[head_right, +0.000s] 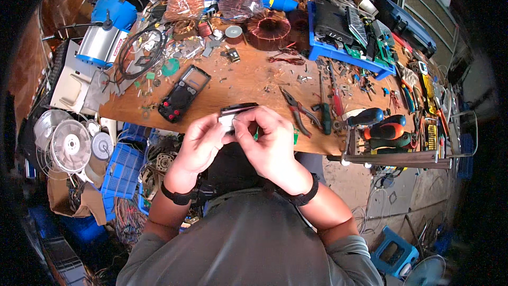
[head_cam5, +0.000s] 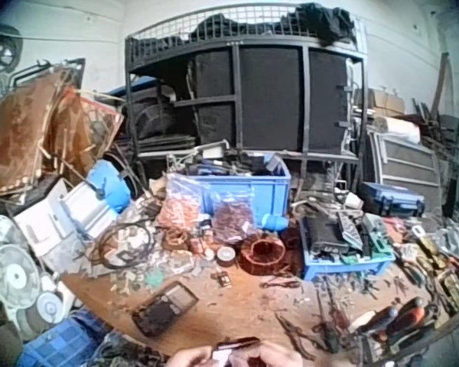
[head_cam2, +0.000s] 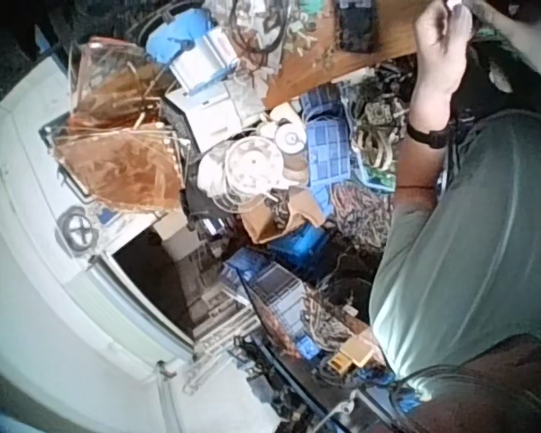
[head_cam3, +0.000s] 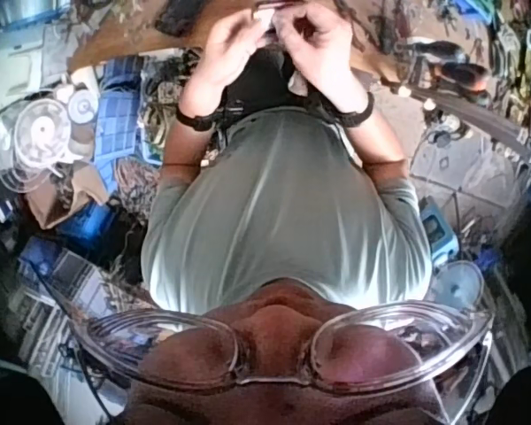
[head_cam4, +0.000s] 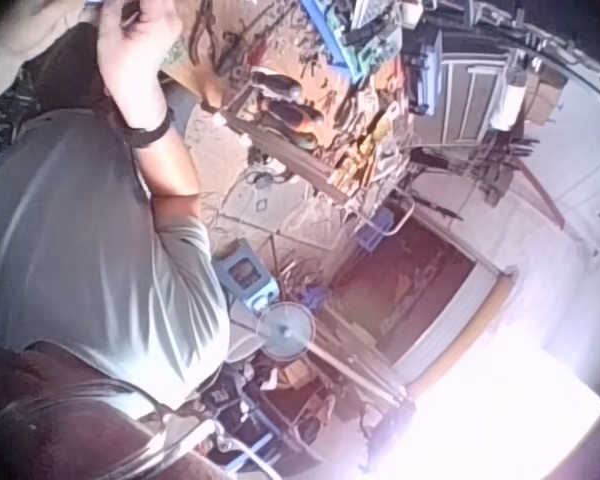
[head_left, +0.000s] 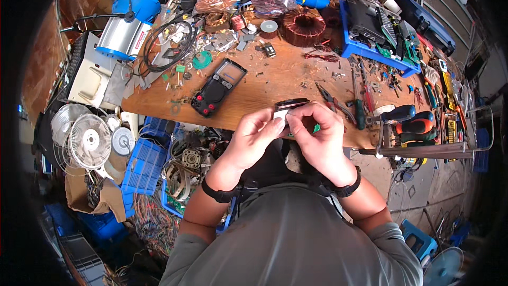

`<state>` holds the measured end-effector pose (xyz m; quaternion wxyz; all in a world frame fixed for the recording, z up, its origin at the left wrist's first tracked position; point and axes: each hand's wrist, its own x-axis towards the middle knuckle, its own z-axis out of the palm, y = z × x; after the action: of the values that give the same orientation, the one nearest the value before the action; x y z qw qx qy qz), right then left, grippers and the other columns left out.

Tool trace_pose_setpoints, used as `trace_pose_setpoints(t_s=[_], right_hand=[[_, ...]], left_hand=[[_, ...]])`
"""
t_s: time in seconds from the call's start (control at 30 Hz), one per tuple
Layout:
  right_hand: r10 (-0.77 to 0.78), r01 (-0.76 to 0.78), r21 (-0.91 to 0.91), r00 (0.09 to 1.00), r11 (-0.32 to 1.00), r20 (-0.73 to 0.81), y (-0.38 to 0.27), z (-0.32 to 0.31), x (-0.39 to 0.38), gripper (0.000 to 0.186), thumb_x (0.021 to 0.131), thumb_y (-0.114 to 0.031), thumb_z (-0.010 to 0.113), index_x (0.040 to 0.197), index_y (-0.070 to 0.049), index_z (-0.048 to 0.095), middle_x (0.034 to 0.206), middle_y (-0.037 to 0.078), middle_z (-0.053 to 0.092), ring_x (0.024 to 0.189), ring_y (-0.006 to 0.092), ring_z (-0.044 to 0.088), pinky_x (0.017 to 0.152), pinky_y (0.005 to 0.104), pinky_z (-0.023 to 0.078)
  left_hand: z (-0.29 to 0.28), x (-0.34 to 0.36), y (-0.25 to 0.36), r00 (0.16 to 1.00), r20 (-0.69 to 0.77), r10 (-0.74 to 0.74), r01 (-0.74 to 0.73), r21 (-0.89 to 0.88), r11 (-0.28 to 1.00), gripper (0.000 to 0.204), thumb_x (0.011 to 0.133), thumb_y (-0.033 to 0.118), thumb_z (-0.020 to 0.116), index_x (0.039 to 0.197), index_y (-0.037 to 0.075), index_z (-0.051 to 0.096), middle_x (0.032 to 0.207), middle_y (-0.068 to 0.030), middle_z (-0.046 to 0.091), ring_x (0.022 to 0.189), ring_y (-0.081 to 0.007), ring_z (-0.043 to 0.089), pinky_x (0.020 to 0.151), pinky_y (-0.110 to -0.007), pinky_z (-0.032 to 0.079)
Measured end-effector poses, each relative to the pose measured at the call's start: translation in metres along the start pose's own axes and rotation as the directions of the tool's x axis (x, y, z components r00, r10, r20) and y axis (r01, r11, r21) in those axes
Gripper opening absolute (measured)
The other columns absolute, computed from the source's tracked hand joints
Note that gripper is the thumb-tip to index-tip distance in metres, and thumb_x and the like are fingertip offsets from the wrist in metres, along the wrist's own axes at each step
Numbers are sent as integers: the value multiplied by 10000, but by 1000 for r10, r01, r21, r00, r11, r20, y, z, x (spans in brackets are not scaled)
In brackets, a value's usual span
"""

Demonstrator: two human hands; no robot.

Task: Inspecting and disassembling a digital multimeter and sorting copper wires on a workbench.

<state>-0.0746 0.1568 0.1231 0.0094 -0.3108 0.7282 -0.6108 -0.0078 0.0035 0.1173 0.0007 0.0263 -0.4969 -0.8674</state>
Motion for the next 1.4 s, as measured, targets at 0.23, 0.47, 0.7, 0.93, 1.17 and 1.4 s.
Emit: trace_pose_setpoints(t_s=[0.23, 0.47, 0.7, 0.93, 1.17, 1.4], right_hand=[[-99, 72, -208, 987, 975, -124, 3, 4, -1, 148, 780, -32, 730, 761, -29, 583, 698, 71, 597, 597, 152, 582, 535, 290, 460], [214, -198, 309, 977, 930, -17, 12, -9, 6, 489, 741, -63, 802, 1120, -51, 492, 968, 23, 534, 845, 119, 531, 757, 258, 456], [277, -329, 326, 941, 886, 196, 12, 1, 9, 148, 843, -64, 767, 911, -23, 642, 820, -29, 648, 748, 43, 547, 676, 216, 465], [423, -539, 395, 838, 744, 346, 6, 11, 12, 106, 926, -116, 684, 994, -34, 676, 823, -31, 657, 695, 35, 564, 615, 193, 467], [335, -452, 316, 870, 834, 362, 2, 30, 14, 70, 915, -84, 681, 955, -27, 685, 816, -49, 630, 736, 31, 538, 647, 201, 448], [382, -499, 444, 863, 744, 330, 3, 27, 12, 20, 909, -31, 644, 916, -28, 663, 878, 25, 684, 736, 88, 596, 662, 231, 481]], left_hand=[[0, 4, -5, 999, -35, 41, -37, 93, 995, 358, 1047, 236, 460, 1219, -50, 589, 1137, -112, 652, 1032, -185, 641, 924, -347, 548], [-4, 3, -6, 982, -91, 166, -141, 235, 962, 249, 1042, 160, 458, 1083, -52, 580, 1003, -88, 655, 938, -139, 648, 817, -317, 584], [-7, 2, -1, 950, -115, 289, -193, 514, 836, 122, 958, 54, 609, 1026, -47, 623, 857, -38, 651, 766, -54, 619, 624, -222, 523], [-40, -6, -1, 945, -198, 261, -116, 542, 832, 60, 913, 38, 669, 947, 10, 626, 815, 45, 606, 743, -12, 534, 636, -190, 429], [-56, -19, -11, 903, -241, 355, -209, 475, 855, 114, 931, 95, 661, 951, -11, 627, 822, -6, 638, 757, -51, 580, 664, -230, 483], [-48, -8, 1, 938, -69, 341, -241, 579, 779, 154, 948, 138, 639, 922, -11, 612, 782, -24, 620, 722, -58, 524, 616, -261, 445]])
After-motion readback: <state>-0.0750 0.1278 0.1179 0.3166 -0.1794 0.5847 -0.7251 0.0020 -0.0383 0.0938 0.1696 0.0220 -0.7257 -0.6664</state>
